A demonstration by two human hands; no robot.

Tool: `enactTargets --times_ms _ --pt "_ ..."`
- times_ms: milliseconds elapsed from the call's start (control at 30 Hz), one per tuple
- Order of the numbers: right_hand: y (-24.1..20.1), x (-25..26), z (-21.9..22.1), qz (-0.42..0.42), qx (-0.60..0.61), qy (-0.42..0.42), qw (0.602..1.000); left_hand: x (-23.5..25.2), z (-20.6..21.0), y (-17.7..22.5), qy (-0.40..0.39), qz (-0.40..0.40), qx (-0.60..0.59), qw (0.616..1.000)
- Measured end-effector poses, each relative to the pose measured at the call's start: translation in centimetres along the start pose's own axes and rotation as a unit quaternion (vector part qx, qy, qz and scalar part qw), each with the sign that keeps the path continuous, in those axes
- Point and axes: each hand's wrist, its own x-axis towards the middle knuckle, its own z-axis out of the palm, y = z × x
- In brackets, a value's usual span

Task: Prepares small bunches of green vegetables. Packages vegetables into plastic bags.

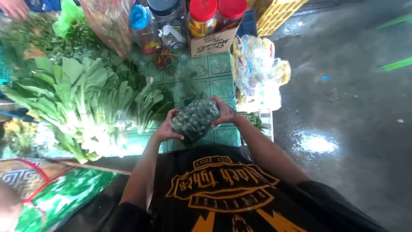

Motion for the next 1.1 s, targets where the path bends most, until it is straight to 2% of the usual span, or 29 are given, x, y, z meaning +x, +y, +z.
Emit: enactTargets --times_ms 100,167,300,367,500,633,867,1033,1100 --pt "0.5 0.1 0.0 -0.002 -0.018 -0.027 0.999 -0.4 -0.1 0.0 -0.06 0.003 0.017 0.998" --pt "0.5 0.0 0.0 0.005 -0.02 -0.035 0.999 -0.5 0.2 0.0 -0.061 -0.021 0.037 0.997" --pt "0.9 -0.7 1.1 -0.004 -0.074 -0.035 0.997 -0.8 2.5 -2.3 0.068 -0.001 0.04 0.997" --pt "1.0 -1.1 2.1 -0.008 -0.091 -0.005 0.996 -0.8 3.6 -3.2 0.139 0.015 0.024 0.99" --pt "-0.1 -2.1 3.9 0.026 -0.107 0.103 0.989 -0.6 6.0 -3.3 0.257 0.019 -0.144 0.956" --pt "-2.5 -1.7 3.9 0.075 -0.135 0.17 0.973 -0.1 6.9 -1.1 0.308 0.002 -0.275 0.911" --pt "-6.8 1.1 2.5 0.177 -0.201 0.2 0.942 1.5 7.2 2.7 0.411 -0.081 -0.307 0.854" --pt "-7.5 2.0 2.8 0.182 -0.211 0.182 0.943 1.6 7.0 3.1 0.442 -0.103 -0.264 0.851" --pt "-7.2 1.8 2.9 0.157 -0.218 0.185 0.945 1.3 6.5 2.9 0.427 -0.111 -0.199 0.875"
